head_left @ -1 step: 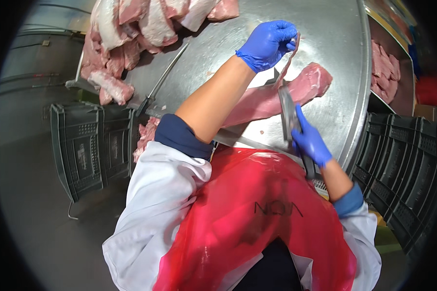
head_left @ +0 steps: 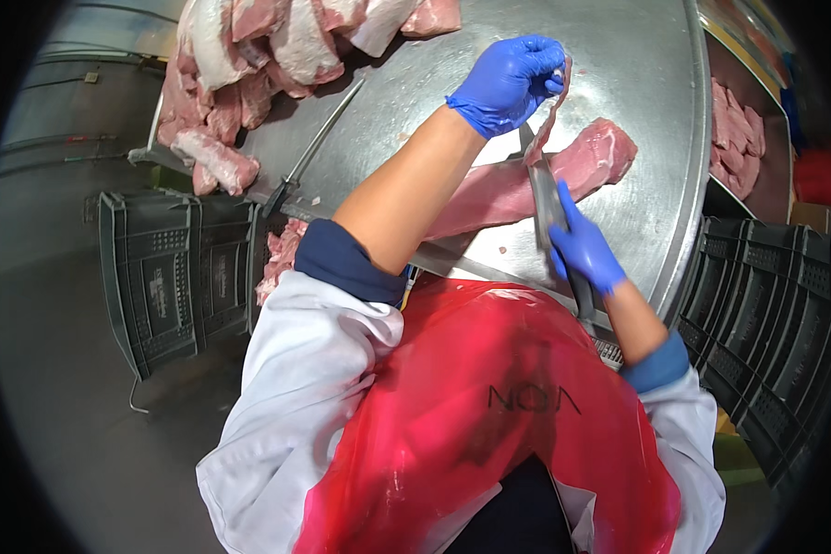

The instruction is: The person uses a knife to trim fat and cut large pieces of raw meat on a stainless steel table. They separate the trimmed meat and fat, placing the fat into a nearby bin while continuing to process the remaining cuts.

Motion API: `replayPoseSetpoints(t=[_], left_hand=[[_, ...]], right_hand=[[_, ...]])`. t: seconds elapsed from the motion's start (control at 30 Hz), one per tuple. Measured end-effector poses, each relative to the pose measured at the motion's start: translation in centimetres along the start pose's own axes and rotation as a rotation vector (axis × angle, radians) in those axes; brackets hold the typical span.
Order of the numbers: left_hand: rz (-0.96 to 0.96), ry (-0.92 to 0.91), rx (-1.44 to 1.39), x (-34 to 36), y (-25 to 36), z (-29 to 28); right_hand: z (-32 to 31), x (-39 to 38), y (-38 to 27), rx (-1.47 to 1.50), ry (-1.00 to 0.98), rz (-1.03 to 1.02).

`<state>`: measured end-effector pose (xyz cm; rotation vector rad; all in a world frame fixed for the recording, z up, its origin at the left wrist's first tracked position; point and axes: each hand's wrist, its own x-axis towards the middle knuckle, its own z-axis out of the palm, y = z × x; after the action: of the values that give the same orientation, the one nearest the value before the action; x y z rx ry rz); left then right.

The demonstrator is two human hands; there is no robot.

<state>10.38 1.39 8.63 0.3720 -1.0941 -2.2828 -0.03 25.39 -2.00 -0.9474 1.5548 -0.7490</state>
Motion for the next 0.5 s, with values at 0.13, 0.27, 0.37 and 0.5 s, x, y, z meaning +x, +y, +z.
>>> replayPoseSetpoints(t=[0.13,0.27,0.37,0.5], left_hand=[[0.23,-0.186,-0.116,-4.9,5.7,-0.8],[0.333,0.167,0.066,-17.7,14.9,-1.1],[0.515,0.604,0.325,-28.1,18.0,-3.2],[0.341,0.901,0.408,-44.5,18.2,-12.2]], right_hand=[[3.3,3.9,-4.7,0.086,-0.082,0.119],[3.0,0.4,-4.2,0.12,-0.105,0.096],[2.1,3.0,-1.5,0.198,0.108,0.002],[2.0,5.9,0.4,0.08,0.275,-0.094]])
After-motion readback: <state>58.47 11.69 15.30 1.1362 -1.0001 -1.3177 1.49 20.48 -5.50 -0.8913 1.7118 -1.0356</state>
